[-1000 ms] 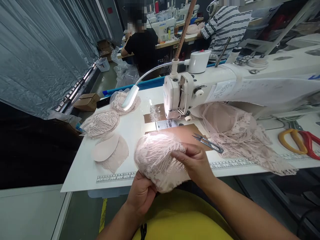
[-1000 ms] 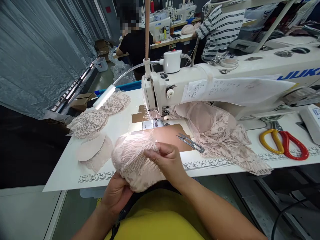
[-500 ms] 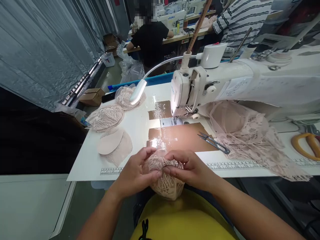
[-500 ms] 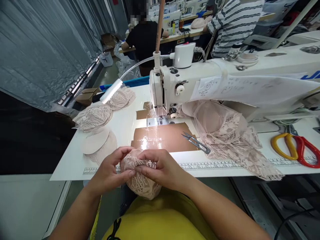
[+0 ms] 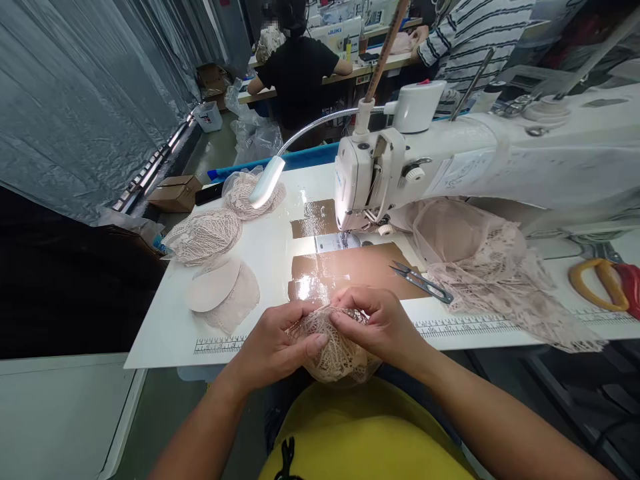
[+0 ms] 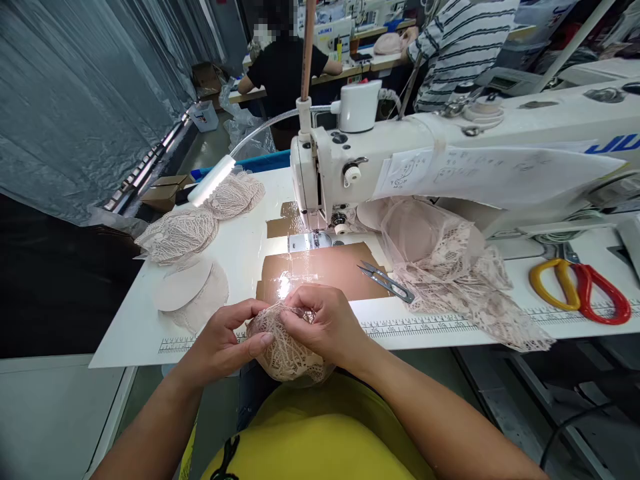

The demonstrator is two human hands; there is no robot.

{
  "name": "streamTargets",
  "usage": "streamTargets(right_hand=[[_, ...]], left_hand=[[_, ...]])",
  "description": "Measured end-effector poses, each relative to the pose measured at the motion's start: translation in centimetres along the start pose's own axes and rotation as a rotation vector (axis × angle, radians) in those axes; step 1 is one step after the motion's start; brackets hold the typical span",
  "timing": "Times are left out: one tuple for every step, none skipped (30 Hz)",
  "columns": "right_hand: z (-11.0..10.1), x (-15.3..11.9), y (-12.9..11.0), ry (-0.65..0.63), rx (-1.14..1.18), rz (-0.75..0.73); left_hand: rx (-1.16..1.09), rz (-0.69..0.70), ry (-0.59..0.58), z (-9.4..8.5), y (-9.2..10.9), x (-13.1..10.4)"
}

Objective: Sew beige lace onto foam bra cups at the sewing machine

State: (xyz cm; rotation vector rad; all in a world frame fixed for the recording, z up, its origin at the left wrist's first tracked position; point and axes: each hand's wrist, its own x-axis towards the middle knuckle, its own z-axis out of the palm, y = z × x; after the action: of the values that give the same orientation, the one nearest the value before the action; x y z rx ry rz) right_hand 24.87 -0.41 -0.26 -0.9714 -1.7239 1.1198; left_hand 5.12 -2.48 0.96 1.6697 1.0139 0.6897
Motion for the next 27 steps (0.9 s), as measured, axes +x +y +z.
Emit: streamTargets(right_hand=[[0.0,0.0,0.0,0.003,-0.005,0.006],[0.1,0.0,0.1,0.007,-0.012,0.012],[0.1,0.0,0.1,0.011,-0.018,0.018],[0.0,0.0,0.2,0.016,-0.023,0.022],[0.0,0.1,0.2,0.02,-0.025,0.026],[0.0,0.1,0.3,0.026,-0.026,0.028],[-0.1,0.1,0.3,0.031,-0.028,0.031],[-0.2,0.1,0.3,0.039,-0.032,0.036],[-0.3,0.2,0.4,0.047,-0.039,0.042],[-0.4,0.2,0.4,0.053,-0.047,0.049],[-0.5,0.3,0.4,0.057,-0.055,0.057],[-0.6,0.3,0.4,0.059,-0.062,0.064],[-0.7,0.4,0.4,0.06,-0.066,0.068],[-0.8,0.4,0.5,0.058,-0.069,0.07],[-0.8,0.5,0.5,0.056,-0.069,0.071],[-0.9,0.5,0.6,0.054,-0.066,0.071],[-1.0,0.6,0.6,0.053,-0.06,0.07],[-1.0,0.6,0.7,0.053,-0.051,0.069],[-1.1,0.6,0.7,0.052,-0.039,0.069],[-1.2,0.6,0.8,0.049,-0.026,0.07],[-1.3,0.7,0.8,0.046,-0.013,0.073],[-1.4,0.7,0.9,0.041,0.0,0.082],[-1.5,0.8,1.0,0.036,0.019,0.094],[-1.7,0.8,1.1,0.027,0.045,0.11],[-1.8,0.9,1.3,0.014,0.082,0.131],[-1.9,1.0,1.5,-0.002,0.129,0.157],[-1.9,1.2,1.8,-0.019,0.188,0.192]], left_hand=[[-0.018,-0.011,-0.003,0.0,-0.1,0.2],[-0.038,-0.02,-0.003,0.0,-0.2,0.4],[-0.054,-0.026,-0.003,0.0,-0.3,0.6],[-0.066,-0.028,-0.004,0.0,-0.3,0.8],[-0.073,-0.026,-0.007,0.0,-0.4,1.0],[-0.077,-0.023,-0.013,0.0,-0.5,1.2],[-0.079,-0.019,-0.019,0.0,-0.6,1.3],[-0.079,-0.015,-0.024,0.0,-0.7,1.5],[-0.076,-0.013,-0.028,0.0,-0.8,1.6],[-0.072,-0.012,-0.03,0.0,-0.9,1.8],[-0.066,-0.012,-0.032,0.0,-1.0,1.9],[-0.059,-0.012,-0.033,0.1,-1.0,2.0],[-0.051,-0.01,-0.034,0.1,-1.1,2.1],[-0.046,-0.008,-0.031,0.2,-1.2,2.3],[-0.043,-0.004,-0.028,0.2,-1.2,2.4],[-0.045,0.0,-0.024,0.3,-1.2,2.6],[-0.051,0.005,-0.021,0.3,-1.3,2.7],[-0.059,0.009,-0.019,0.3,-1.3,2.9],[-0.07,0.013,-0.019,0.4,-1.3,3.0],[-0.082,0.018,-0.019,0.4,-1.4,3.2],[-0.095,0.024,-0.018,0.4,-1.4,3.3],[-0.107,0.034,-0.015,0.4,-1.4,3.5],[-0.117,0.048,-0.01,0.5,-1.5,3.6],[-0.126,0.064,-0.003,0.6,-1.5,3.7],[-0.136,0.079,0.007,0.7,-1.7,3.9],[-0.154,0.09,0.021,0.9,-1.8,4.1],[-0.187,0.091,0.038,1.2,-2.0,4.2]])
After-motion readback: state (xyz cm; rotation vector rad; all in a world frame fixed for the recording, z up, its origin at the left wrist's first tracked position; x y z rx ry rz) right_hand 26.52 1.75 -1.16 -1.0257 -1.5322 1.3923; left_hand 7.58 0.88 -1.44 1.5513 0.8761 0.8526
